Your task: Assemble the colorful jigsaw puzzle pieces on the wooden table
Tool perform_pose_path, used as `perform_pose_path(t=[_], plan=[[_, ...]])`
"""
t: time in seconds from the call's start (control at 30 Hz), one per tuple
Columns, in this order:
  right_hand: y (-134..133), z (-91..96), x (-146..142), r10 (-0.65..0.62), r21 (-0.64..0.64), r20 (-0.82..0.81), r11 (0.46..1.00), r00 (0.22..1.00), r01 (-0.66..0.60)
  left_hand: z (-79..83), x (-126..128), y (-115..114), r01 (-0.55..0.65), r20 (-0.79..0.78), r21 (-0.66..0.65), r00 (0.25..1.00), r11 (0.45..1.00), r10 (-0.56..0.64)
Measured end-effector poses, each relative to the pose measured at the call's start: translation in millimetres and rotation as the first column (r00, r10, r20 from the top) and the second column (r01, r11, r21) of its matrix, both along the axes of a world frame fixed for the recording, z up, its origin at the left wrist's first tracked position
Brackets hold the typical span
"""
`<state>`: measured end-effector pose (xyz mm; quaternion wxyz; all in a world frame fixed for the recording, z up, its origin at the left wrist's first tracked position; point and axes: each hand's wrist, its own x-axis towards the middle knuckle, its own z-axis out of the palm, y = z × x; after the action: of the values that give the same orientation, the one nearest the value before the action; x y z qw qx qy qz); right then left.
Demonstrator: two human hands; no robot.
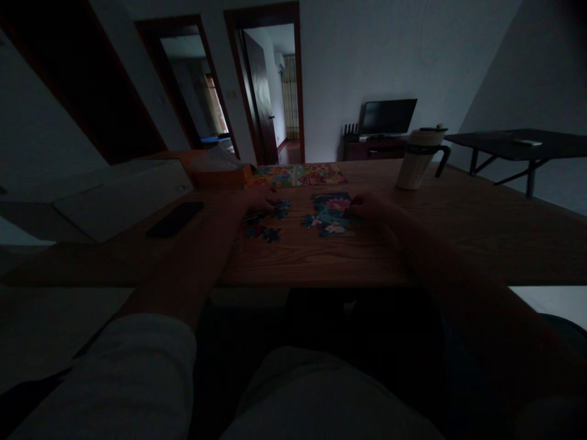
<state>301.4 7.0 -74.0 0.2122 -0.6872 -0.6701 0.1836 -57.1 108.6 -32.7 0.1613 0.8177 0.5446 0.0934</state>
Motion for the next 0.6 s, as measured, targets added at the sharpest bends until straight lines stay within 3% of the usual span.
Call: perform_pose_path(t=[0.1,0.17,0.23,0.33,0.4,0.5,0.6], plan=[[1,-2.4,1,0.019,0.026,0.004,0.999,1.0,-0.019,4.2,0,-5,-0.004,0.404,-0.181,0.911,0.983,0.078],[1,-4.5,3,0.045,0.052,-0.004,0.998,0.999,-0.045,8.5,-2,-10,0.048,0.562,-0.261,0.82,0.964,0.111],[1,-6.1,5,0.07,0.065,-0.011,0.996,0.997,-0.069,11.5,-4,-14,0.148,0.643,-0.354,0.755,0.924,0.125],[2,-6.0,6,0.077,0.058,-0.002,0.995,0.997,-0.077,10.3,-8,-18,0.318,0.722,-0.525,0.657,0.789,0.216],[1,-4.5,6,0.059,0.047,0.018,0.997,0.998,-0.06,7.3,-12,-18,0.367,0.733,-0.578,0.625,0.729,0.267],[1,-2.6,5,0.035,0.035,0.029,0.999,0.999,-0.036,5.2,-15,-17,0.383,0.752,-0.577,0.595,0.722,0.285],[0,-2.8,5,0.041,0.04,0.028,0.998,0.999,-0.042,7.1,-15,-20,0.301,0.739,-0.544,0.614,0.783,0.277]])
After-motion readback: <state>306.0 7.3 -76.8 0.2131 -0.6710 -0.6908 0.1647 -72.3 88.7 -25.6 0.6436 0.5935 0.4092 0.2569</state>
